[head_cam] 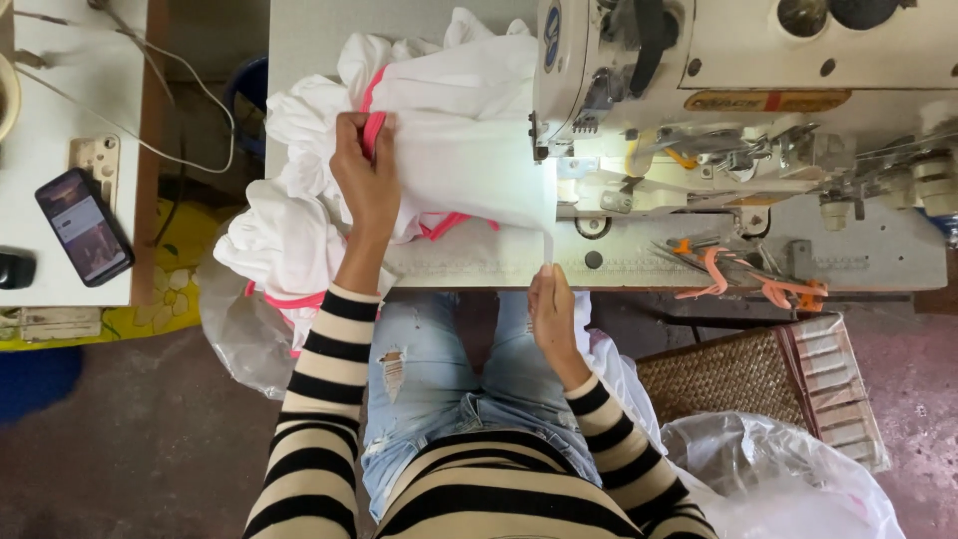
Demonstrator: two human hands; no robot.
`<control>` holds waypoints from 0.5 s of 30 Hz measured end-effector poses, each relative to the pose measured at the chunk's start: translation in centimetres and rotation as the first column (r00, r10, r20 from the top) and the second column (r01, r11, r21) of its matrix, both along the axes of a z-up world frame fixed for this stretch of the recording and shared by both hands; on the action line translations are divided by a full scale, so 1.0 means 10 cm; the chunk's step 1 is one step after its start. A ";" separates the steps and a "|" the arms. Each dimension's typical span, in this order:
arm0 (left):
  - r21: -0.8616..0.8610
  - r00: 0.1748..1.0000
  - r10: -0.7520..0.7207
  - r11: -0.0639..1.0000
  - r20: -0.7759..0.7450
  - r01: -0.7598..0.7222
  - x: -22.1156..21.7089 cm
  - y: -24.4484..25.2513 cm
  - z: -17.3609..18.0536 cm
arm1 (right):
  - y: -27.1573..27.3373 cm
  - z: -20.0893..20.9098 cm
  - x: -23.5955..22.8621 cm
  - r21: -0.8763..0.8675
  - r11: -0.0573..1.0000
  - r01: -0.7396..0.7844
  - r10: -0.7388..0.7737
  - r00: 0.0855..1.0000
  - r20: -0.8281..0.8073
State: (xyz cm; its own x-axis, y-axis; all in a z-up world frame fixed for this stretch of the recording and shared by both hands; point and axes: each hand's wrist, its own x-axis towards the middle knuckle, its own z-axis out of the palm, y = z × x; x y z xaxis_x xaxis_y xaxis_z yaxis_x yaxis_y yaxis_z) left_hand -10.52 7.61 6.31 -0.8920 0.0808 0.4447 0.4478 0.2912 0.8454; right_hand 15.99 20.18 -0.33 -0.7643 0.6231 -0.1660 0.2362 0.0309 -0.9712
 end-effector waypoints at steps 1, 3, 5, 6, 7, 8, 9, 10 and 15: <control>0.002 1.000 -0.001 1.000 -0.001 0.001 -0.01 0.04 0.12 | 0.02 0.09 -0.07 0.002 1.000 0.001 -0.001 1.000 -0.001; 0.009 0.997 -0.070 0.998 -0.026 0.070 -0.05 0.09 0.36 | 0.04 0.28 -0.20 -0.058 0.998 0.005 -0.008 0.998 -0.061; 0.015 0.996 -0.083 0.996 -0.031 0.084 -0.09 0.14 0.46 | 0.12 0.30 -0.34 -0.082 0.996 0.017 -0.022 0.998 -0.054; 0.019 0.995 -0.098 0.995 -0.034 0.099 -0.11 0.15 0.51 | 0.15 0.31 -0.41 -0.108 0.994 0.031 -0.036 0.998 -0.044; 0.020 0.995 -0.095 0.995 -0.030 0.096 -0.18 0.17 0.48 | 0.18 0.36 -0.48 -0.107 0.994 0.029 -0.033 0.999 -0.040; 0.013 0.993 -0.099 0.995 -0.062 0.100 -0.26 0.18 0.45 | 0.21 0.41 -0.56 -0.182 0.982 0.054 -0.069 0.995 -0.077; 0.007 0.991 -0.097 0.995 -0.096 0.098 -0.33 0.17 0.41 | 0.23 0.46 -0.65 -0.255 0.964 0.070 -0.101 0.989 -0.112; 0.009 0.992 -0.088 0.996 -0.093 0.089 -0.28 0.13 0.47 | 0.23 0.43 -0.67 -0.254 0.965 0.061 -0.091 0.990 -0.109; -0.263 0.931 0.268 0.906 -0.249 -0.331 -0.05 -0.67 0.43 | 0.32 -0.18 -0.59 -0.446 0.885 0.136 -0.250 0.946 -0.207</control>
State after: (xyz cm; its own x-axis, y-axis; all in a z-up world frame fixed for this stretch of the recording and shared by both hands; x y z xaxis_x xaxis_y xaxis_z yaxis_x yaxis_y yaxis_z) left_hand -10.98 0.93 10.58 -0.7880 -0.0200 0.6153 0.4515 0.6606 0.5997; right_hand 10.05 23.38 -2.15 -0.6874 0.6766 -0.2642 -0.0585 -0.4141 -0.9083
